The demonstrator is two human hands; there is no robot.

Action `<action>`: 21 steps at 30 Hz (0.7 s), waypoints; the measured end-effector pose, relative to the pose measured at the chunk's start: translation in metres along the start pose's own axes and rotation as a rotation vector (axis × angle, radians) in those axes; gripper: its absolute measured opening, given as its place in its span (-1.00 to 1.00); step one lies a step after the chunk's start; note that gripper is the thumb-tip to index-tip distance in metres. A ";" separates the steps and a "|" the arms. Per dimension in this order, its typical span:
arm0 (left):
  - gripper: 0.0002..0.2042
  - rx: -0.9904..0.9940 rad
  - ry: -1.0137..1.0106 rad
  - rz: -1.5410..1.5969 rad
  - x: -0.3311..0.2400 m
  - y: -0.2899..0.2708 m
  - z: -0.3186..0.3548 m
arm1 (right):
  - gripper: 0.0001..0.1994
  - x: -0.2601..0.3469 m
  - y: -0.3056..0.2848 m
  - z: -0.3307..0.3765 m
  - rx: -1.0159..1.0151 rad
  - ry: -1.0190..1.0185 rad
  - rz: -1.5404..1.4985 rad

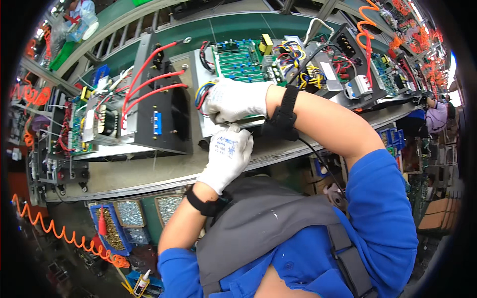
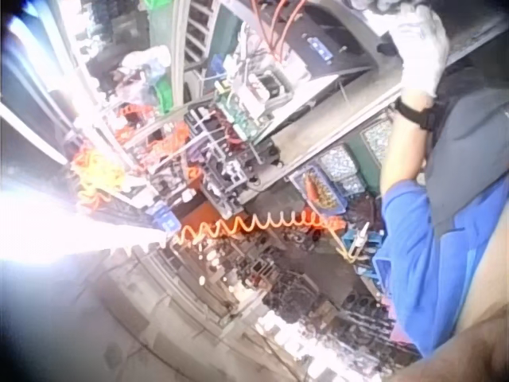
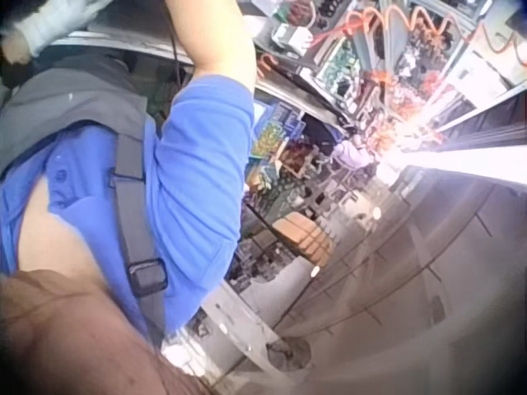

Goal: Assembling the internal components, wiring, and circuit boards of a solar inverter system on a factory production line.

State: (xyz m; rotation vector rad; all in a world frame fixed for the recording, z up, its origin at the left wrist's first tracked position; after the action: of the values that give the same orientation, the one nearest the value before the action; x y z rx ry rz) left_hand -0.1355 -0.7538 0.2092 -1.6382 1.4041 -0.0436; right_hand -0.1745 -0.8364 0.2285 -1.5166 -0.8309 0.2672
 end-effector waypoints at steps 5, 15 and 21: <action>-0.90 0.025 -0.153 0.012 0.035 -0.035 0.016 | -0.91 -0.002 0.007 0.011 -0.083 0.010 0.044; -0.76 0.960 -0.493 -0.041 0.118 0.049 0.160 | -0.79 0.013 0.028 0.355 -0.785 0.860 0.029; -0.59 1.042 -0.253 0.055 0.036 0.123 0.102 | -0.81 0.007 0.066 0.739 -0.936 2.036 0.313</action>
State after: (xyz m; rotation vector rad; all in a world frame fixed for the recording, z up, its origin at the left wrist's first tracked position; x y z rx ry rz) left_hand -0.1577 -0.7073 0.0542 -0.7012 0.9511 -0.4434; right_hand -0.6075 -0.2591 0.0577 -1.7572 1.0759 -1.4503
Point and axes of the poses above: each hand's wrist, its own z-axis away from the middle knuckle, its own y-axis out of the palm, x = y × z, the point moved 8 cm from there along -z, towards the middle knuckle, and after that the axes turned 13 degrees about -x, right-handed, at the moved point
